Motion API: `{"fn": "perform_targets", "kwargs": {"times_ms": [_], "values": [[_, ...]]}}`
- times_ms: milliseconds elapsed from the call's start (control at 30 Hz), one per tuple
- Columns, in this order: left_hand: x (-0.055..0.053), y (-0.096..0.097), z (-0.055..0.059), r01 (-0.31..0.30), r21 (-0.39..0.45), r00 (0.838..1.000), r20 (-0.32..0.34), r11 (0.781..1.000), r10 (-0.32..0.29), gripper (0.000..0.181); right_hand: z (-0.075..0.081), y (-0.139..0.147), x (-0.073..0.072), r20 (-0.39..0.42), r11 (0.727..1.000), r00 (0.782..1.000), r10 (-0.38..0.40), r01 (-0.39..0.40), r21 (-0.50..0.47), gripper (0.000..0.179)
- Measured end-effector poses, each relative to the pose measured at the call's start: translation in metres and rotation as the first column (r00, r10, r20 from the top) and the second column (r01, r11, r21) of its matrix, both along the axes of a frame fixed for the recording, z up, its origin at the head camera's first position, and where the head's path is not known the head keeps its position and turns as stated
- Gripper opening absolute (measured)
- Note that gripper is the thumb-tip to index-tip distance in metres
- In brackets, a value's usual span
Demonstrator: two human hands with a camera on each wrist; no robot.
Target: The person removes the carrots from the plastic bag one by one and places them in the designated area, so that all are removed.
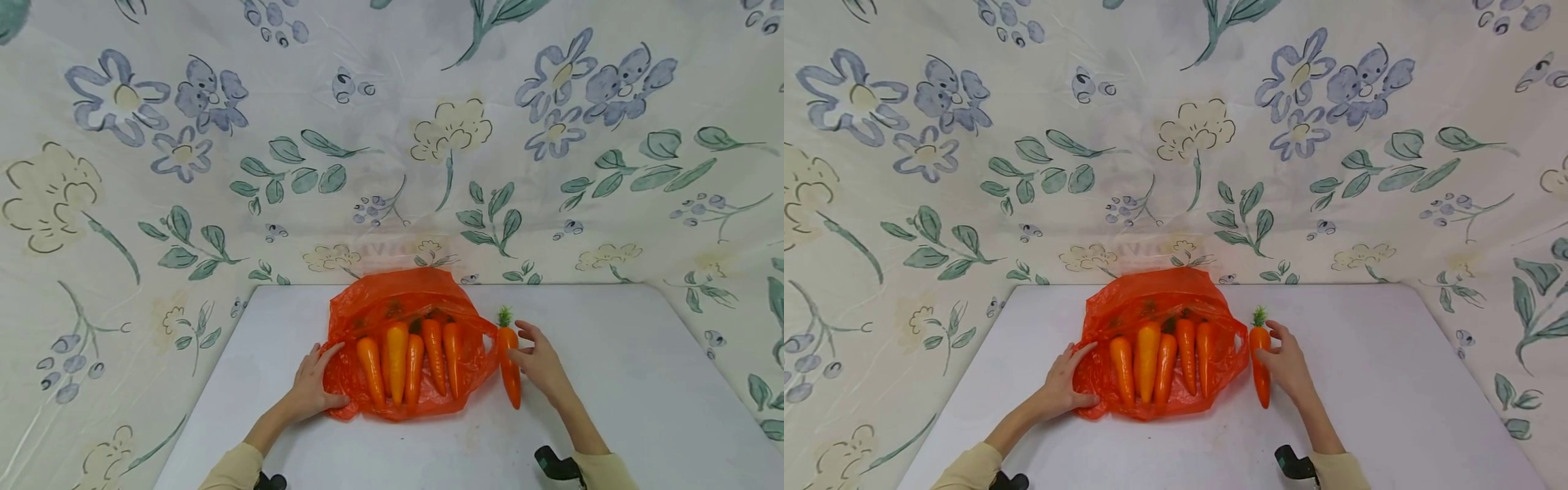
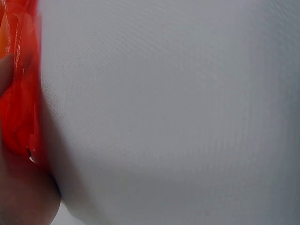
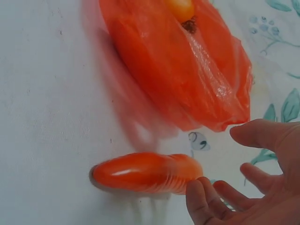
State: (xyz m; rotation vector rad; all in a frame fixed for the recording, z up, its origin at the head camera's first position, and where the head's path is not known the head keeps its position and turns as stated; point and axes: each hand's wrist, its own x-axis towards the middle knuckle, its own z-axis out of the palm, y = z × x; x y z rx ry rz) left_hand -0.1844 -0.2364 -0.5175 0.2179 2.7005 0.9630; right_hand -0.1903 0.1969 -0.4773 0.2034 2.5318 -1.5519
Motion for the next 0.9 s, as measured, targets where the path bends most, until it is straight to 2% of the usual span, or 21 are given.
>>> {"fn": "perform_targets", "kwargs": {"times_ms": [400, 700, 900], "values": [[-0.001, 0.000, 0.000, -0.009, -0.005, 1.000, -0.004, 1.000, 0.009, 0.102, 0.011, -0.007, -0.002, -0.023, 1.000, 1.000, -0.002, 0.002, -0.003, 0.062], [-0.001, -0.001, 0.000, -0.001, -0.005, 1.000, -0.008, 1.000, 0.001, 0.102, 0.023, -0.011, -0.006, -0.077, 1.000, 0.997, 0.027, -0.026, 0.012, 0.061], [0.000, -0.001, -0.001, -0.002, -0.005, 1.000, -0.010, 1.000, 0.002, 0.103, 0.032, -0.015, -0.003, -0.109, 0.999, 0.993, 0.035, -0.036, -0.007, 0.059]]}}
